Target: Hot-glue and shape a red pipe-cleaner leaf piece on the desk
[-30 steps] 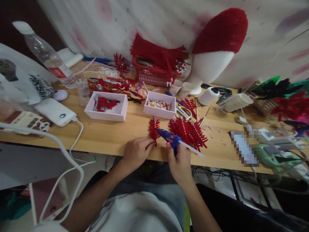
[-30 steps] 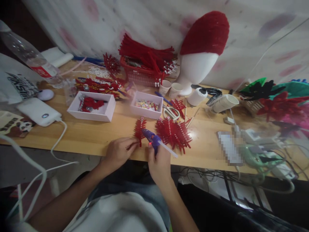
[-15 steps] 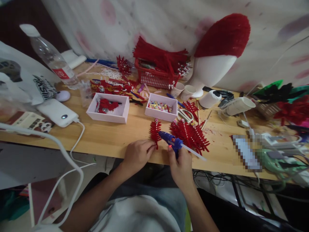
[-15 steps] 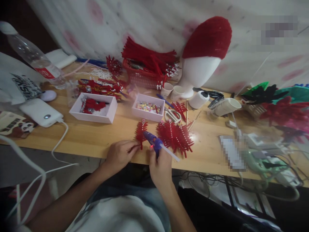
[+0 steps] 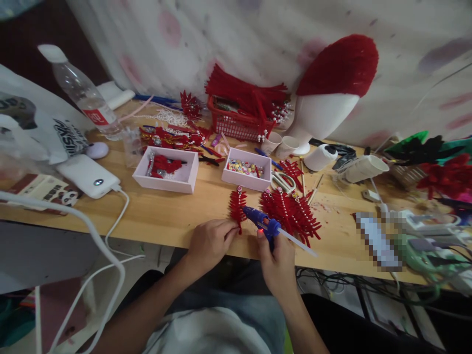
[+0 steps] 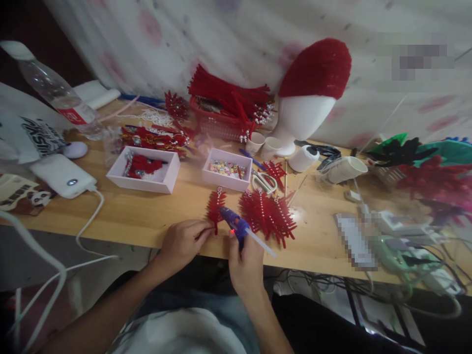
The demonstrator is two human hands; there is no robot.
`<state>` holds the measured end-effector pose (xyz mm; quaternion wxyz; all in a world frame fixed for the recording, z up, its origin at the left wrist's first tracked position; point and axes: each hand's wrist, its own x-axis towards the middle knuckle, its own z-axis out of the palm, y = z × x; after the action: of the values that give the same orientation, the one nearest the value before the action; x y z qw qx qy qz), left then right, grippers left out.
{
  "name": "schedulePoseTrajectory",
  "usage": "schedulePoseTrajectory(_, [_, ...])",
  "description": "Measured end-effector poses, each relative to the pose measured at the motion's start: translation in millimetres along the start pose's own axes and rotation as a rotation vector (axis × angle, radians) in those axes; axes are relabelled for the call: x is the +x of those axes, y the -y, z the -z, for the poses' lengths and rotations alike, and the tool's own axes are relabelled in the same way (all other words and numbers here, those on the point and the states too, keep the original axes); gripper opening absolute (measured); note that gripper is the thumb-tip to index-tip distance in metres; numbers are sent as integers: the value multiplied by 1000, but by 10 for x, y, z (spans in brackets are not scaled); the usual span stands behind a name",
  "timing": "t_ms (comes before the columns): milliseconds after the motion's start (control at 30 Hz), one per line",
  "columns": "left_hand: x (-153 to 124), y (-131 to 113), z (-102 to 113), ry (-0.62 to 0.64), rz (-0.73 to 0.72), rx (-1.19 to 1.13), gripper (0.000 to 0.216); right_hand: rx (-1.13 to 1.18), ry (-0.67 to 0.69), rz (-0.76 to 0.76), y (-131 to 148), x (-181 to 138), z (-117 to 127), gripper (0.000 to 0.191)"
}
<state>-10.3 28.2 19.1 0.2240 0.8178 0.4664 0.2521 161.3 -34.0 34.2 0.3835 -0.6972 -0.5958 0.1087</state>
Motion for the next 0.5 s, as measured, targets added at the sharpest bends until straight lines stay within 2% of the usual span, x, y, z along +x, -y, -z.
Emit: schedulePoseTrajectory(500, [-7, -4, 10, 14, 1, 0, 16, -34, -18, 7, 11, -6, -11, 27])
